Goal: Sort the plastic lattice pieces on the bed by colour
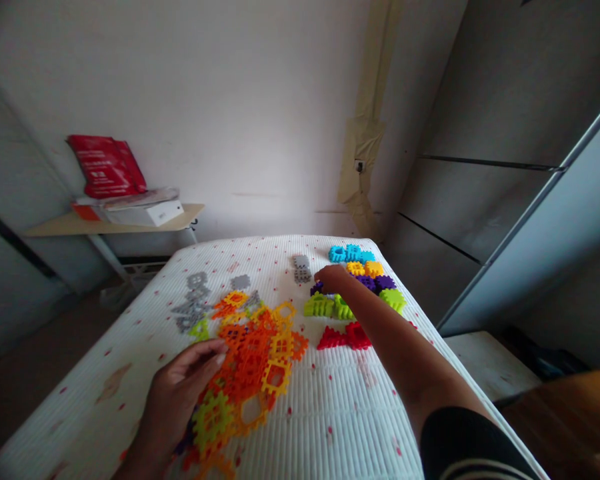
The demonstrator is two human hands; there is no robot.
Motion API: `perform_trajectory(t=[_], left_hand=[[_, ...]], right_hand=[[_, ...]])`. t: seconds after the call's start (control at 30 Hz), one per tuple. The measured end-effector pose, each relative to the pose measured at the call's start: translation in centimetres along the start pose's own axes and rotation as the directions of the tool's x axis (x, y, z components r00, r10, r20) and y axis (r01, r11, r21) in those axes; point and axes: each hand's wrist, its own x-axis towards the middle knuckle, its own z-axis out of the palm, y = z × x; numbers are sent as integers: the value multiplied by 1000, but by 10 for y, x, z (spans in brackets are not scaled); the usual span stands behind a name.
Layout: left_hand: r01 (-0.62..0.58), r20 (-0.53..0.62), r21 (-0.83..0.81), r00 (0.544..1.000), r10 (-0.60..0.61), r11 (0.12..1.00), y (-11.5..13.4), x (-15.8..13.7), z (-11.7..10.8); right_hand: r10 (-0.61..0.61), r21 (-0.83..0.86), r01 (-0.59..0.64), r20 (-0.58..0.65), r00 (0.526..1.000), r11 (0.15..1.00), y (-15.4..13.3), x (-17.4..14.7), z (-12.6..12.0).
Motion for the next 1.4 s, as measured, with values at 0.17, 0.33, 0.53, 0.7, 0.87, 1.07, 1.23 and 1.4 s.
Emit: perform_trajectory(t=[0.17, 0.33, 0.53, 0.7, 0.87, 1.07, 1.23, 1.4], left_hand=[[-38, -19, 9, 999, 38, 999, 4, 0, -3], [-100, -165, 26, 981, 103, 995, 22, 0, -34], [-128, 175, 446, 983, 54, 886, 21, -11, -81], [-246, 324, 689, 946, 14, 682, -10, -25, -88], [-293, 359, 788, 933, -19, 542, -17, -35, -78], [-363, 382, 754, 920, 85, 548, -26, -31, -74], [-436, 380, 614, 894, 237, 658, -28, -23, -79], [-353, 260, 596, 935, 243, 721, -11, -18, -81]], right_hand=[[10, 29, -10, -15, 1000, 1000, 3, -1, -5], [98, 102, -83, -144, 985, 991, 14, -14, -25], [-52, 149, 135, -463, 885, 980, -22, -66, -28], [-269, 180, 452, -596, 757, 873, -84, -114, 8], [-348, 186, 542, -590, 729, 820, -124, -144, 30], [-372, 170, 562, -592, 715, 810, -142, -155, 41], [-334, 164, 543, -634, 697, 824, -146, -149, 56], [-303, 176, 542, -670, 678, 822, -146, -143, 64]])
